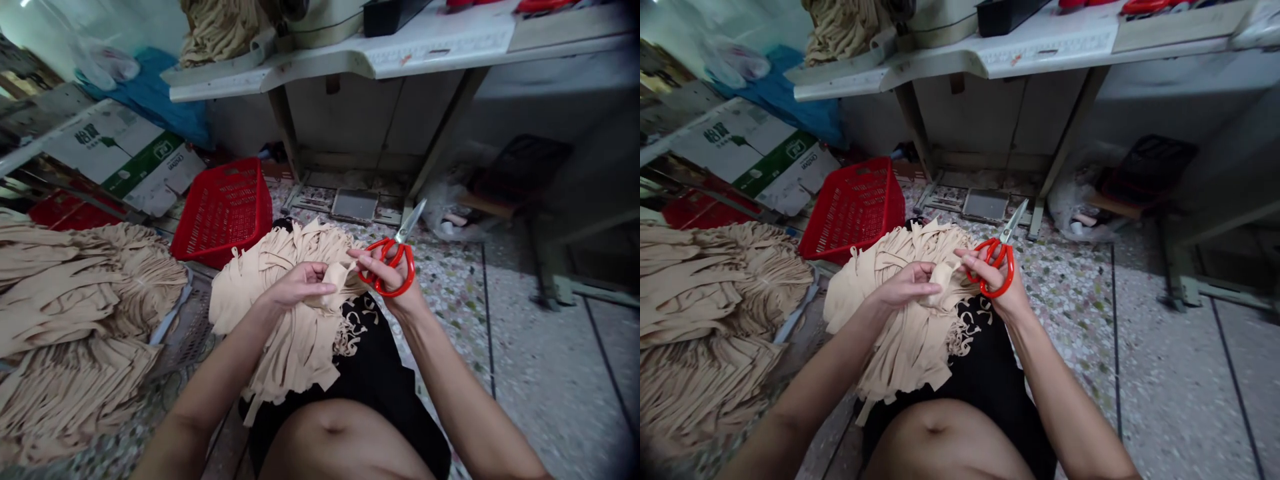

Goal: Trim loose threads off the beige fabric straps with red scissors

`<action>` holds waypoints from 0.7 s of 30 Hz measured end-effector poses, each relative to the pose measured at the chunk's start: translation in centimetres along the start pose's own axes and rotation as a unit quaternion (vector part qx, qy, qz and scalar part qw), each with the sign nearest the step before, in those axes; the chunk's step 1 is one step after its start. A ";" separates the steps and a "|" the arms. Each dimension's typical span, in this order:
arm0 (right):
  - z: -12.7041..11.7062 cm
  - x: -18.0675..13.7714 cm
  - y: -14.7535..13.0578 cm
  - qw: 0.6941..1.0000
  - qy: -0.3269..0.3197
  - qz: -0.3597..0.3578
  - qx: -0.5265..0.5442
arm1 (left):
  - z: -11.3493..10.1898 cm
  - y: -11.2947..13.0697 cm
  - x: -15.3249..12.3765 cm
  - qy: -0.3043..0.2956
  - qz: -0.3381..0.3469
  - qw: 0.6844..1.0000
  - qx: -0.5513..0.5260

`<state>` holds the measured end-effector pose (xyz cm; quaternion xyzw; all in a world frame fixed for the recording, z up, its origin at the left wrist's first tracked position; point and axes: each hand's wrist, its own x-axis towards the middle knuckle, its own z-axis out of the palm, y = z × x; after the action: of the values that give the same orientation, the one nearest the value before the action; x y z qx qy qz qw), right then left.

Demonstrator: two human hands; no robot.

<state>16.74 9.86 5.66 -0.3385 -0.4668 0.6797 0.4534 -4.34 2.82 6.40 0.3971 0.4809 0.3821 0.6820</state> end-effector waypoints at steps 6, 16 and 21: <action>-2.5 -5.2 1.9 0.989 -0.037 0.076 -0.120 | 1.8 1.1 -0.7 0.044 0.029 0.994 0.099; -4.5 -12.2 2.9 0.954 -0.249 0.086 -0.144 | 4.0 0.6 -1.6 0.061 0.021 0.991 0.117; -5.1 -11.5 1.7 0.940 -0.274 0.034 -0.199 | 4.9 0.9 -2.0 0.047 0.058 0.982 0.175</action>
<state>24.85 0.59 2.74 -0.2379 -0.6872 0.6541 0.2081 -0.30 0.49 9.06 0.5188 0.5481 0.3494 0.5553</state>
